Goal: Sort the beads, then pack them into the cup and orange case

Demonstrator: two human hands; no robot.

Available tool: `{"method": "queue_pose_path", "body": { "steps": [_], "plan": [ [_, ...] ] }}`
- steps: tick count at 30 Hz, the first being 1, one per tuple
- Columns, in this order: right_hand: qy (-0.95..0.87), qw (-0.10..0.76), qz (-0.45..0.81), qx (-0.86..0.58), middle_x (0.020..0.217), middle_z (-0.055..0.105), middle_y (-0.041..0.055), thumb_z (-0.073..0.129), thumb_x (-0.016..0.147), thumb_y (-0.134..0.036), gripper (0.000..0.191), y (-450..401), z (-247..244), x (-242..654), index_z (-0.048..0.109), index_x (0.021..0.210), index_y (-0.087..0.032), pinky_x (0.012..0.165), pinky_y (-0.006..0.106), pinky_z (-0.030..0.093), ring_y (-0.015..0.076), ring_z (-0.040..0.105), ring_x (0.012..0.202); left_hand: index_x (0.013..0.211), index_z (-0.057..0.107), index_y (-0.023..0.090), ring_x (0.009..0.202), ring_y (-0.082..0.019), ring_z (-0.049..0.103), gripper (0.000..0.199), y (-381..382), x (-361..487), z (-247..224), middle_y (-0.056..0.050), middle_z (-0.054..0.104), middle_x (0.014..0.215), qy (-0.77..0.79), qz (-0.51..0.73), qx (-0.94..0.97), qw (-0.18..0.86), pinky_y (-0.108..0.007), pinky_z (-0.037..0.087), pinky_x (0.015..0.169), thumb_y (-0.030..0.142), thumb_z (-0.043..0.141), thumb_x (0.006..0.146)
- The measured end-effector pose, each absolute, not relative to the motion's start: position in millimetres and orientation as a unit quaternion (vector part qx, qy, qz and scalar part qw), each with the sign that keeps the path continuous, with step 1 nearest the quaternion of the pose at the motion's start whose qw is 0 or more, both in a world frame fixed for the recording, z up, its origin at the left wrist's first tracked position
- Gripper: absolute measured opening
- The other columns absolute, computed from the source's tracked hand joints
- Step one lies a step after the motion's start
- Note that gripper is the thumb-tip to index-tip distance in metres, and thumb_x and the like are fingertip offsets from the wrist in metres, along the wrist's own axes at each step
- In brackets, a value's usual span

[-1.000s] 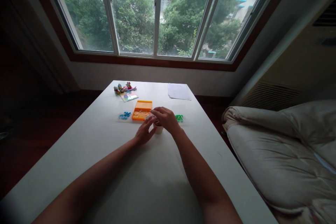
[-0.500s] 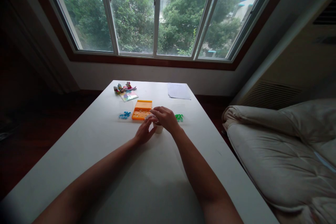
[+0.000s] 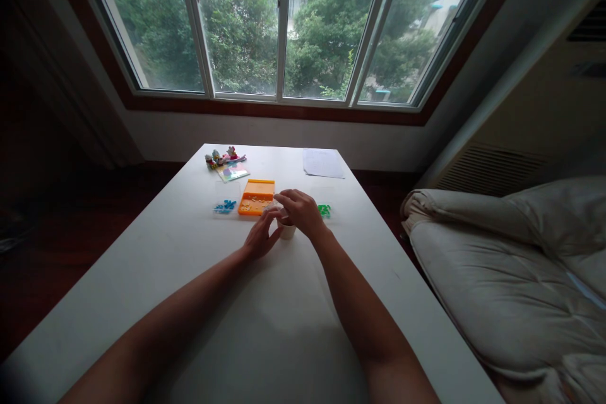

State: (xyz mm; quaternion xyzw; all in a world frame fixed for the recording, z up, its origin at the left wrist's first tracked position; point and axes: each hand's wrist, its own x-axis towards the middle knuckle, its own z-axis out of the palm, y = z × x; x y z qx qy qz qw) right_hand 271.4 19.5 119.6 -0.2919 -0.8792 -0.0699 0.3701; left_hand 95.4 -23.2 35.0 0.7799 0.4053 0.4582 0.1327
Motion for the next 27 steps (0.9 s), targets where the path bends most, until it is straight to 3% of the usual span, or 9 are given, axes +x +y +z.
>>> {"method": "queue_pose_path", "body": {
  "steps": [6, 11, 15, 21, 24, 27],
  "plan": [
    [-0.778, 0.507, 0.041, -0.369, 0.109, 0.068, 0.0069, 0.048, 0.098, -0.03, 0.024, 25.7, 113.2, 274.4, 0.068, 0.108, -0.023, 0.079, 0.031, 0.055, 0.0193, 0.066, 0.096, 0.119, 0.048, 0.025, 0.125, -0.025, 0.056, 0.027, -23.9, 95.5, 37.3, -0.011, 0.05, 0.14, 0.401, 0.466, 0.776, 0.14, -0.044, 0.054, 0.096, 0.024, 0.055, 0.093],
    [-0.591, 0.614, 0.212, -0.478, 0.092, 0.069, 0.004, 0.053, 0.093, -0.048, 0.029, 51.9, 90.3, 286.9, 0.062, 0.102, -0.021, 0.056, 0.024, 0.052, 0.0188, 0.07, 0.081, 0.106, 0.046, 0.024, 0.124, -0.027, 0.056, 0.027, -22.8, 93.6, 36.4, -0.011, 0.05, 0.14, 0.4, 0.477, 0.768, 0.148, -0.044, 0.054, 0.094, 0.024, 0.063, 0.086],
    [-0.481, 0.644, 0.344, -0.485, 0.1, 0.069, 0.0049, 0.06, 0.083, -0.049, 0.035, 74.4, 61.7, 294.3, 0.061, 0.103, -0.021, 0.052, 0.022, 0.05, 0.019, 0.071, 0.08, 0.102, 0.043, 0.024, 0.122, -0.027, 0.056, 0.03, -22.2, 91.2, 36.4, -0.011, 0.051, 0.137, 0.403, 0.494, 0.756, 0.147, -0.043, 0.053, 0.093, 0.023, 0.065, 0.082],
    [-0.54, 0.558, 0.38, -0.503, 0.105, 0.072, 0.0062, 0.061, 0.078, -0.036, 0.039, 84.4, 19.4, 290.3, 0.068, 0.113, -0.021, 0.066, 0.03, 0.057, 0.0189, 0.068, 0.085, 0.1, 0.042, 0.024, 0.123, -0.027, 0.055, 0.027, -22.4, 89.1, 40.4, -0.011, 0.05, 0.137, 0.428, 0.509, 0.735, 0.133, -0.041, 0.053, 0.091, 0.021, 0.061, 0.082],
    [-0.623, 0.508, 0.283, -0.523, 0.106, 0.073, 0.006, 0.051, 0.082, -0.025, 0.036, 82.0, 7.0, 287.9, 0.072, 0.11, -0.021, 0.083, 0.039, 0.058, 0.0196, 0.067, 0.091, 0.099, 0.042, 0.024, 0.123, -0.027, 0.054, 0.024, -21.7, 88.1, 41.4, -0.011, 0.051, 0.136, 0.446, 0.517, 0.721, 0.119, -0.042, 0.052, 0.092, 0.019, 0.058, 0.082],
    [-0.694, 0.466, 0.177, -0.52, 0.118, 0.07, 0.006, 0.044, 0.08, -0.012, 0.043, 77.6, 2.1, 286.1, 0.075, 0.108, -0.022, 0.104, 0.041, 0.049, 0.0198, 0.063, 0.11, 0.098, 0.042, 0.024, 0.124, -0.027, 0.052, 0.023, -21.0, 86.7, 41.0, -0.011, 0.051, 0.135, 0.456, 0.518, 0.714, 0.118, -0.043, 0.051, 0.094, 0.019, 0.057, 0.081]
  ]
}}
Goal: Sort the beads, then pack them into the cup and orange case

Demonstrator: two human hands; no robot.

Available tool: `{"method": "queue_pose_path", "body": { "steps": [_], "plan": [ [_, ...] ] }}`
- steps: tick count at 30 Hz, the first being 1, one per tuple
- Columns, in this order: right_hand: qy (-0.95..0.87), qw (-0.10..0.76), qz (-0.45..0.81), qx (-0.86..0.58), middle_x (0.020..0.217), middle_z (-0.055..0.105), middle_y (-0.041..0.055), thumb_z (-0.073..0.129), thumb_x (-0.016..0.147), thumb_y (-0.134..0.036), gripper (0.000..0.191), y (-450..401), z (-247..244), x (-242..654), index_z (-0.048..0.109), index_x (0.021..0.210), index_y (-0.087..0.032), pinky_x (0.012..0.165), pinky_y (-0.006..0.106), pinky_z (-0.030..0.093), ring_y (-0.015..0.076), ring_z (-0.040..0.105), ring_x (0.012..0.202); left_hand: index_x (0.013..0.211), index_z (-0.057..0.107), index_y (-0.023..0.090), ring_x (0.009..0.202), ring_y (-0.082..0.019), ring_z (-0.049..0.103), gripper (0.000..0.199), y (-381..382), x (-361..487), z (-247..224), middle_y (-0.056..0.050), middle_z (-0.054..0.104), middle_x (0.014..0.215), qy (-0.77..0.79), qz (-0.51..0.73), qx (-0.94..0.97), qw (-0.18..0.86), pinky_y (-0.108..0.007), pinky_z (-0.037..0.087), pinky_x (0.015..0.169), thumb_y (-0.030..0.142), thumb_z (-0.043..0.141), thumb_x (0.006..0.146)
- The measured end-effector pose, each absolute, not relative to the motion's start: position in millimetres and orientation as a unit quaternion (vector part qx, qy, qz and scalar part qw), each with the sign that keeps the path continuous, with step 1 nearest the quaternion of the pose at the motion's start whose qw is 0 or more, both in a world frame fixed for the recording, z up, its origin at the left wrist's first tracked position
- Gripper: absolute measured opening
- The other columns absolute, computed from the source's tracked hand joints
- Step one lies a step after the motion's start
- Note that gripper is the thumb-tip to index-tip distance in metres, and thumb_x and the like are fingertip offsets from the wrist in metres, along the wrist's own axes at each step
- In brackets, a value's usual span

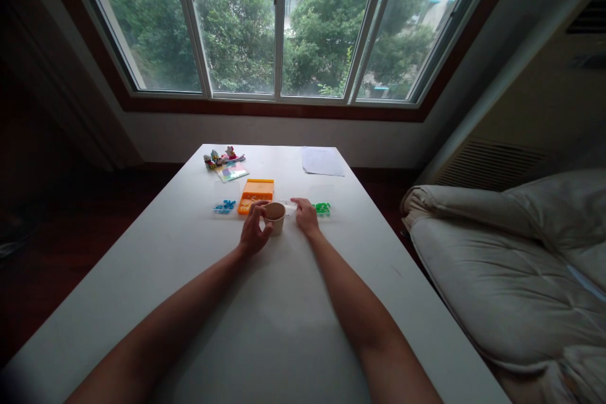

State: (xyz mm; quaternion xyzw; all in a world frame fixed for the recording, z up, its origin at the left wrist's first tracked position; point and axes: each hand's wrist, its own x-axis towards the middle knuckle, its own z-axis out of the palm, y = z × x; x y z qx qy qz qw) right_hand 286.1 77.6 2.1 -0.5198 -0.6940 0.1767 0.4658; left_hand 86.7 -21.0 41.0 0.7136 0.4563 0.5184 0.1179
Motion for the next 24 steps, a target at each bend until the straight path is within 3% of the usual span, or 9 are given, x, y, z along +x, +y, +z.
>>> {"method": "queue_pose_path", "body": {
  "steps": [3, 6, 12, 19, 24],
  "plan": [
    [-0.732, 0.428, 0.141, -0.511, 0.128, 0.066, 0.0042, 0.041, 0.078, -0.005, 0.053, 72.2, 2.8, 283.8, 0.074, 0.113, -0.025, 0.109, 0.04, 0.045, 0.0187, 0.06, 0.119, 0.097, 0.041, 0.024, 0.126, -0.027, 0.051, 0.022, -21.5, 85.2, 41.3, -0.011, 0.049, 0.136, 0.448, 0.527, 0.711, 0.126, -0.043, 0.049, 0.098, 0.019, 0.056, 0.081],
    [-0.74, 0.444, 0.131, -0.488, 0.127, 0.066, 0.0036, 0.039, 0.08, -0.004, 0.056, 65.6, 8.1, 281.0, 0.072, 0.119, -0.026, 0.108, 0.04, 0.046, 0.0183, 0.06, 0.118, 0.097, 0.043, 0.023, 0.127, -0.025, 0.05, 0.014, -22.9, 83.7, 43.0, -0.011, 0.049, 0.136, 0.426, 0.549, 0.707, 0.135, -0.043, 0.046, 0.102, 0.019, 0.05, 0.085],
    [-0.764, 0.477, 0.116, -0.418, 0.115, 0.07, 0.0076, 0.046, 0.094, -0.022, 0.034, 50.7, 23.0, 276.1, 0.069, 0.119, -0.022, 0.097, 0.04, 0.051, 0.0213, 0.064, 0.108, 0.093, 0.045, 0.023, 0.124, -0.026, 0.052, 0.006, -21.5, 82.1, 44.0, -0.01, 0.053, 0.132, 0.46, 0.56, 0.678, 0.126, -0.043, 0.046, 0.102, 0.026, 0.05, 0.091],
    [-0.822, 0.396, 0.11, -0.394, 0.115, 0.07, 0.0069, 0.057, 0.09, -0.022, 0.026, 49.7, 14.9, 274.1, 0.072, 0.111, -0.023, 0.096, 0.039, 0.051, 0.0222, 0.063, 0.108, 0.099, 0.047, 0.024, 0.122, -0.025, 0.054, 0.012, -17.7, 84.8, 39.9, -0.009, 0.056, 0.129, 0.475, 0.562, 0.664, 0.133, -0.044, 0.047, 0.101, 0.024, 0.053, 0.089],
    [-0.841, 0.323, 0.019, -0.434, 0.119, 0.069, 0.0083, 0.056, 0.089, -0.013, 0.031, 49.7, 13.4, 270.3, 0.072, 0.114, -0.023, 0.098, 0.04, 0.049, 0.0233, 0.06, 0.112, 0.108, 0.05, 0.025, 0.122, -0.023, 0.055, 0.015, -18.3, 85.8, 38.5, -0.008, 0.057, 0.129, 0.459, 0.561, 0.672, 0.15, -0.043, 0.047, 0.102, 0.026, 0.046, 0.094]
  ]
}}
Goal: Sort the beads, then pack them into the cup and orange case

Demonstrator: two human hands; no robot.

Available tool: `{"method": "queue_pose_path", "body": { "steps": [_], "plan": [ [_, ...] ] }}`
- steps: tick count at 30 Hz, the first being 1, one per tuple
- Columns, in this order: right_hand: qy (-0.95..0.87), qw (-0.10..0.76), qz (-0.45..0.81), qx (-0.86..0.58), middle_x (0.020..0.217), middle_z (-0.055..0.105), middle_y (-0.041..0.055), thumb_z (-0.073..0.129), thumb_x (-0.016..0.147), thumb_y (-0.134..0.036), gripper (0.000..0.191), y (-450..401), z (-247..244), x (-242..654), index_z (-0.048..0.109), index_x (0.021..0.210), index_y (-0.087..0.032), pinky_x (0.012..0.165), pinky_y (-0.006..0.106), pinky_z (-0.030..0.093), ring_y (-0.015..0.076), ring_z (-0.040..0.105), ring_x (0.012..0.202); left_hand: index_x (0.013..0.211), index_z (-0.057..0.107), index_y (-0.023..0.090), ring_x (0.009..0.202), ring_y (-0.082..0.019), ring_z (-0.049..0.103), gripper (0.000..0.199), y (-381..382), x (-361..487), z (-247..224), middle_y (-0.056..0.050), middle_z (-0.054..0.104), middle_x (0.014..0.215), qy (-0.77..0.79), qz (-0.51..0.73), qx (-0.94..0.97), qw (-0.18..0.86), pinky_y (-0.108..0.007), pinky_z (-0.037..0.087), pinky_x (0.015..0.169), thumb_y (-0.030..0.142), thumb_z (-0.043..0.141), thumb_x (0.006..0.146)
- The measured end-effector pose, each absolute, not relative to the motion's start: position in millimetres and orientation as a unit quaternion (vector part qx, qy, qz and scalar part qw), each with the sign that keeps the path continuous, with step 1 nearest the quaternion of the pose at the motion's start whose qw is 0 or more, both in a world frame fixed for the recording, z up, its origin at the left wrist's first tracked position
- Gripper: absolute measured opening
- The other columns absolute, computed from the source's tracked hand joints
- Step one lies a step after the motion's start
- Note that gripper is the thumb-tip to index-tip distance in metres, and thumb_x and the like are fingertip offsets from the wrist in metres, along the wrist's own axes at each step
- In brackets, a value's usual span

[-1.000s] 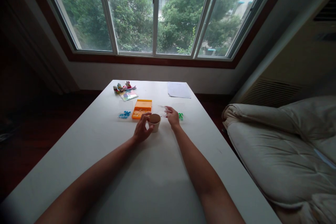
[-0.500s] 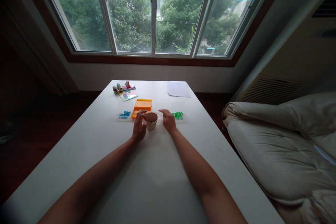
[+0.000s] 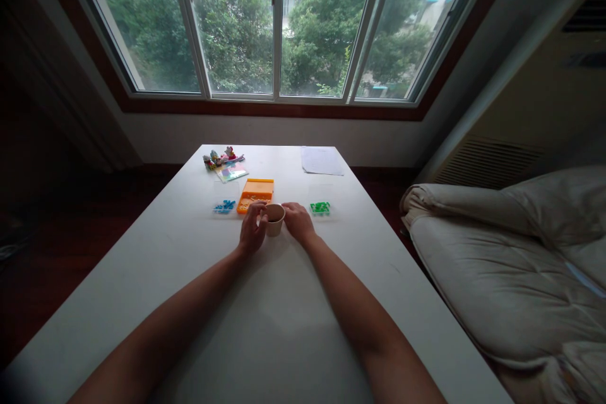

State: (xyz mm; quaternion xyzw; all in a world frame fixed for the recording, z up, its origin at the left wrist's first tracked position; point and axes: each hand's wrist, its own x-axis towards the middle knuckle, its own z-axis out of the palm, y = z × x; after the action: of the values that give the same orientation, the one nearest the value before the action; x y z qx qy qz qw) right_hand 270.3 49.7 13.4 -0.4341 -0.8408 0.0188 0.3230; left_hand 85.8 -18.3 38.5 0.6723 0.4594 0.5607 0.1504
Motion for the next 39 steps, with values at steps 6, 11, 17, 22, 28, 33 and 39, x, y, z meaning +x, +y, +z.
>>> {"method": "queue_pose_path", "body": {
  "steps": [6, 11, 17, 22, 28, 33, 39],
  "plan": [
    [-0.813, 0.29, -0.069, -0.5, 0.118, 0.068, 0.0096, 0.054, 0.088, -0.008, 0.033, 48.3, 17.7, 269.9, 0.071, 0.112, -0.024, 0.097, 0.04, 0.048, 0.025, 0.058, 0.111, 0.11, 0.053, 0.024, 0.116, -0.024, 0.058, 0.018, -17.9, 87.0, 34.0, -0.007, 0.06, 0.124, 0.461, 0.554, 0.669, 0.182, -0.042, 0.049, 0.098, 0.03, 0.043, 0.096],
    [-0.826, 0.256, -0.051, -0.5, 0.136, 0.06, 0.0115, 0.051, 0.091, -0.01, 0.042, 55.8, 10.8, 263.9, 0.062, 0.13, -0.021, 0.103, 0.039, 0.046, 0.0254, 0.053, 0.125, 0.118, 0.053, 0.025, 0.103, -0.024, 0.062, 0.025, -18.3, 86.9, 29.8, -0.006, 0.065, 0.117, 0.487, 0.537, 0.655, 0.212, -0.043, 0.051, 0.09, 0.035, 0.043, 0.097],
    [-0.829, 0.278, -0.034, -0.484, 0.146, 0.052, 0.0132, 0.05, 0.092, -0.015, 0.046, 60.9, 13.2, 260.8, 0.055, 0.138, -0.019, 0.114, 0.046, 0.036, 0.0279, 0.045, 0.137, 0.132, 0.048, 0.027, 0.111, -0.025, 0.062, 0.038, -17.6, 86.0, 28.2, -0.007, 0.062, 0.129, 0.481, 0.522, 0.662, 0.242, -0.045, 0.051, 0.095, 0.036, 0.049, 0.095],
    [-0.737, 0.452, -0.077, -0.497, 0.132, 0.061, 0.0114, 0.044, 0.097, -0.026, 0.038, 69.8, 31.5, 293.8, 0.059, 0.13, -0.02, 0.11, 0.047, 0.038, 0.0266, 0.052, 0.125, 0.146, 0.038, 0.028, 0.131, -0.03, 0.052, 0.06, -15.5, 86.6, 25.6, -0.011, 0.049, 0.148, 0.45, 0.508, 0.69, 0.253, -0.05, 0.044, 0.107, 0.04, 0.058, 0.091],
    [-0.502, 0.451, -0.011, -0.738, 0.121, 0.062, 0.0179, 0.044, 0.091, -0.033, 0.041, 95.0, 22.6, 366.9, 0.063, 0.121, -0.013, 0.101, 0.046, 0.041, 0.0302, 0.055, 0.113, 0.153, 0.029, 0.029, 0.137, -0.034, 0.047, 0.084, -17.4, 89.2, 26.4, -0.012, 0.042, 0.154, 0.431, 0.482, 0.716, 0.263, -0.053, 0.043, 0.108, 0.044, 0.071, 0.082],
    [-0.494, 0.349, 0.094, -0.791, 0.114, 0.067, 0.0101, 0.051, 0.089, -0.042, 0.041, 105.7, 6.2, 380.1, 0.065, 0.121, -0.022, 0.097, 0.042, 0.041, 0.0276, 0.057, 0.107, 0.153, 0.029, 0.03, 0.128, -0.034, 0.055, 0.092, -17.1, 89.7, 24.0, -0.013, 0.05, 0.147, 0.426, 0.475, 0.719, 0.276, -0.05, 0.049, 0.102, 0.038, 0.078, 0.076],
    [-0.542, 0.321, 0.082, -0.772, 0.104, 0.072, 0.0063, 0.056, 0.087, -0.041, 0.027, 106.0, -0.4, 362.3, 0.07, 0.101, -0.024, 0.091, 0.038, 0.041, 0.0248, 0.058, 0.099, 0.149, 0.036, 0.03, 0.123, -0.032, 0.058, 0.09, -13.8, 92.0, 19.7, -0.011, 0.055, 0.141, 0.416, 0.488, 0.692, 0.332, -0.048, 0.05, 0.101, 0.036, 0.081, 0.071]
  ]
}}
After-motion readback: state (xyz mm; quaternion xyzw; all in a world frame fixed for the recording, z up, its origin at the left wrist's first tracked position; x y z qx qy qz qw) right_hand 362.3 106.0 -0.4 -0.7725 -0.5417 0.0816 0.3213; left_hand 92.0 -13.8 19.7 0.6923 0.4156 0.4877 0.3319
